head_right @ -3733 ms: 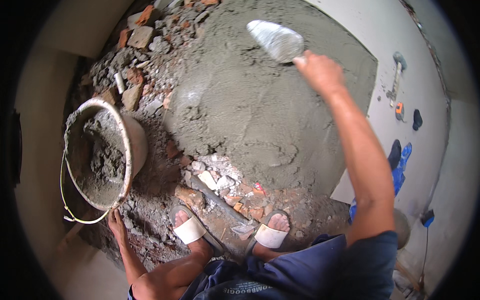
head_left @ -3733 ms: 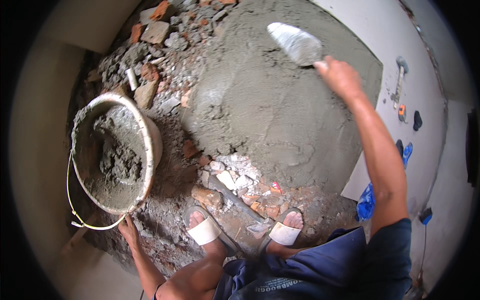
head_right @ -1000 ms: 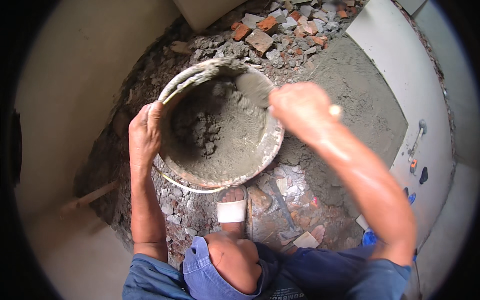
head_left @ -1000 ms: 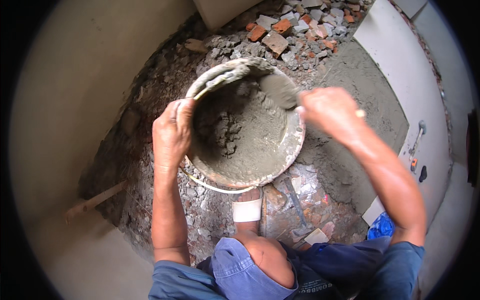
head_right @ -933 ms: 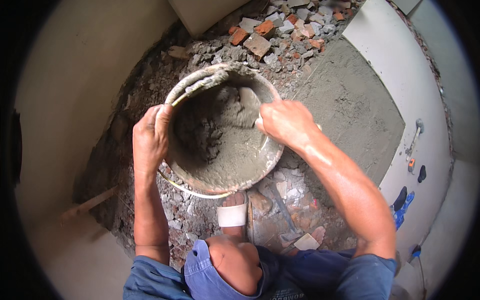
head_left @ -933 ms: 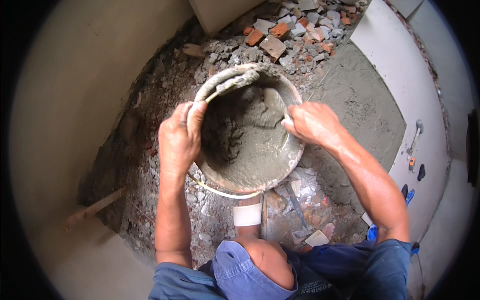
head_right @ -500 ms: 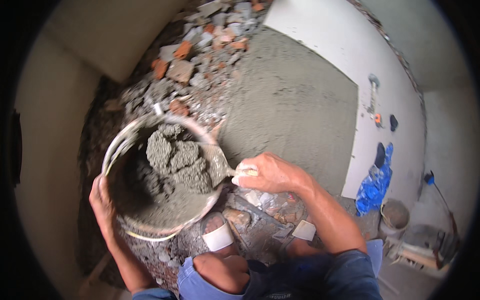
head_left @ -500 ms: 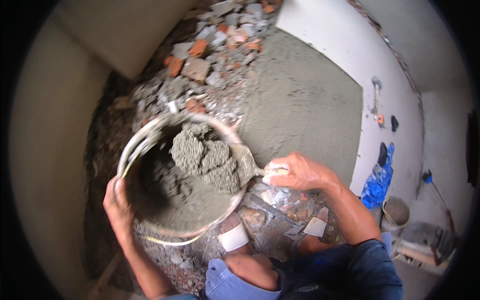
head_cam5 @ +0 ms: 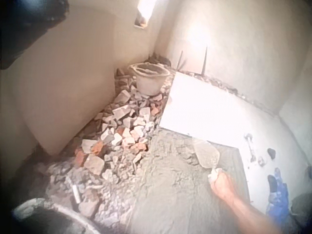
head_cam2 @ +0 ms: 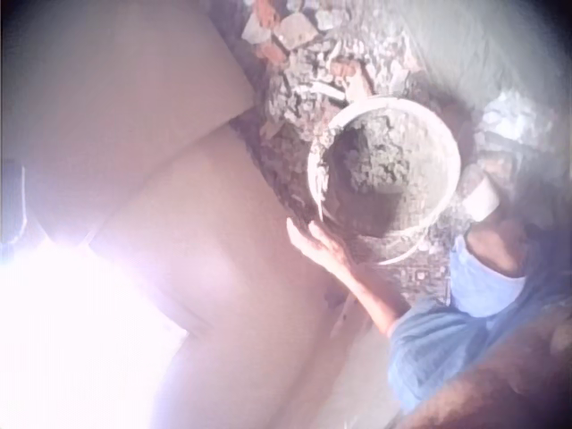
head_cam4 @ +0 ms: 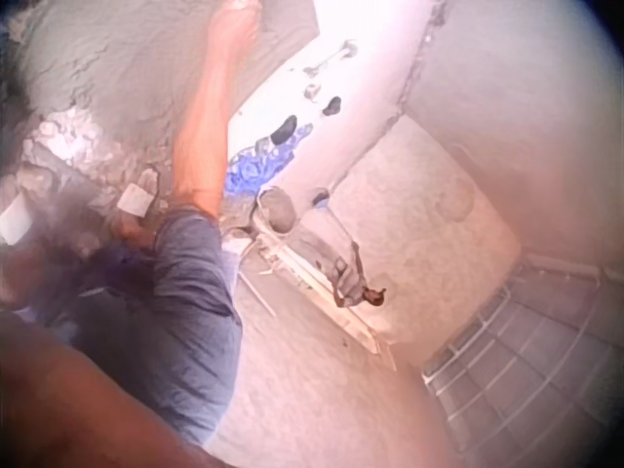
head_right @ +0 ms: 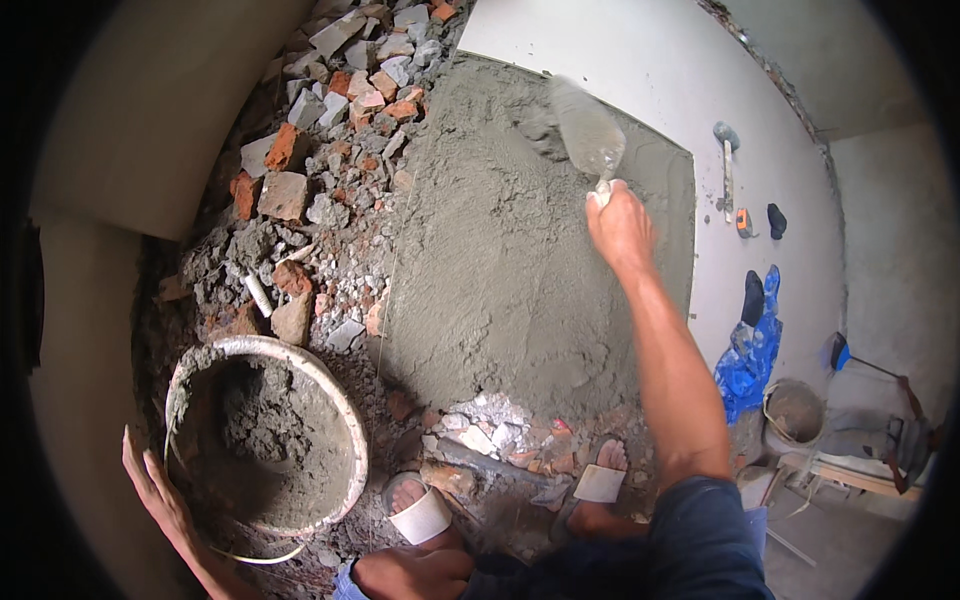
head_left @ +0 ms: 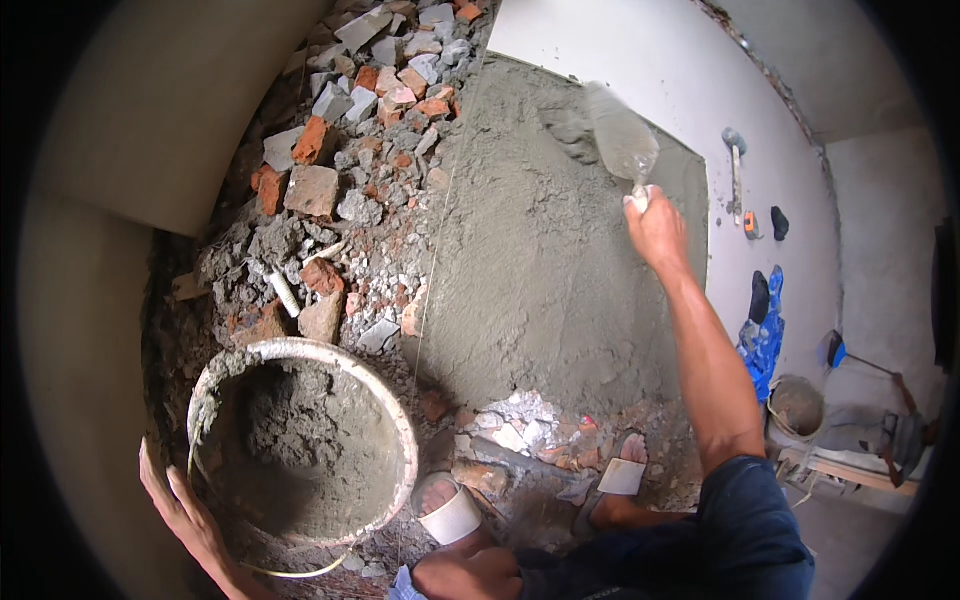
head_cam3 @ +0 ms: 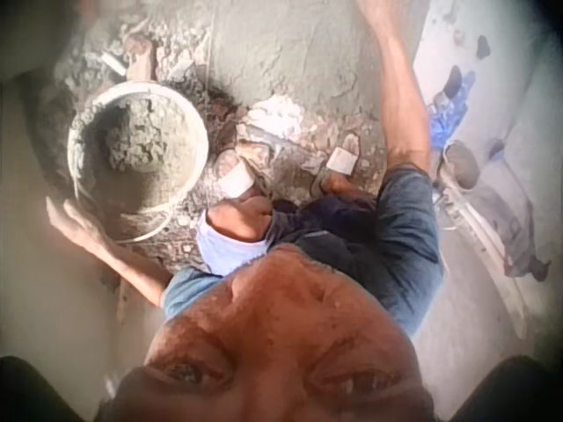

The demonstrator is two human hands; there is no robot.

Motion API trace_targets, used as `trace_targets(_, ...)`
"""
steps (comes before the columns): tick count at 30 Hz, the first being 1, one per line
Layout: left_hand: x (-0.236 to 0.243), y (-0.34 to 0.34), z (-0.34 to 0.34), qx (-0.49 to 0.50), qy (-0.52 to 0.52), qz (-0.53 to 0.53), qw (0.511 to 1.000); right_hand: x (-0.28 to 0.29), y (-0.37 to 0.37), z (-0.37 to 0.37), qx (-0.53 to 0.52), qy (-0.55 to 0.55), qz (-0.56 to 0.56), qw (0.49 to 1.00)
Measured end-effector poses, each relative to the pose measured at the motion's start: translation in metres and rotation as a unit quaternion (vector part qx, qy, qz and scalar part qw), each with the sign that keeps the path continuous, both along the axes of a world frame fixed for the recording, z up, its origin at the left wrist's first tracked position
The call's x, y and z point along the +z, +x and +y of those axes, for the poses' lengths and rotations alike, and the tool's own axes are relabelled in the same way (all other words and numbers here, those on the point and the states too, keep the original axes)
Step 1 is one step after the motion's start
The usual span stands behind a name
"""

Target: The person scoops cement from a bucket with a trowel and spreads it evenly on the floor. Then the person places a large white tile onto the cement bed and taps it with a rubber mallet to level and secure it.

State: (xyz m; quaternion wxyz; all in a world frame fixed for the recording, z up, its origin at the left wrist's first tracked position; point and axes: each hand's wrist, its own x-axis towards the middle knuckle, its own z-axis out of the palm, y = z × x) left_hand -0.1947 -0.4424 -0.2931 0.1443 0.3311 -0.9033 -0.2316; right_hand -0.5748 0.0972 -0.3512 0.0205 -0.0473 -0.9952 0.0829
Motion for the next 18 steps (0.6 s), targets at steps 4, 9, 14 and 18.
trace_targets(4,-0.009,-0.004,0.018,-0.036,-0.087,-0.045,0.995,-0.018,-0.008,0.008,-0.188,-0.383,-0.103,0.899)
trace_targets(9,-0.053,-0.001,0.024,-0.023,-0.024,-0.063,0.997,-0.046,-0.045,-0.064,-0.227,-0.563,-0.146,0.781)
trace_targets(14,-0.061,0.001,0.021,-0.01,-0.067,-0.071,0.995,-0.061,-0.11,-0.139,-0.181,-0.513,-0.181,0.82)
trace_targets(18,-0.059,-0.001,0.022,0.003,-0.047,-0.073,0.996,-0.032,-0.121,-0.129,-0.111,-0.367,-0.262,0.886)
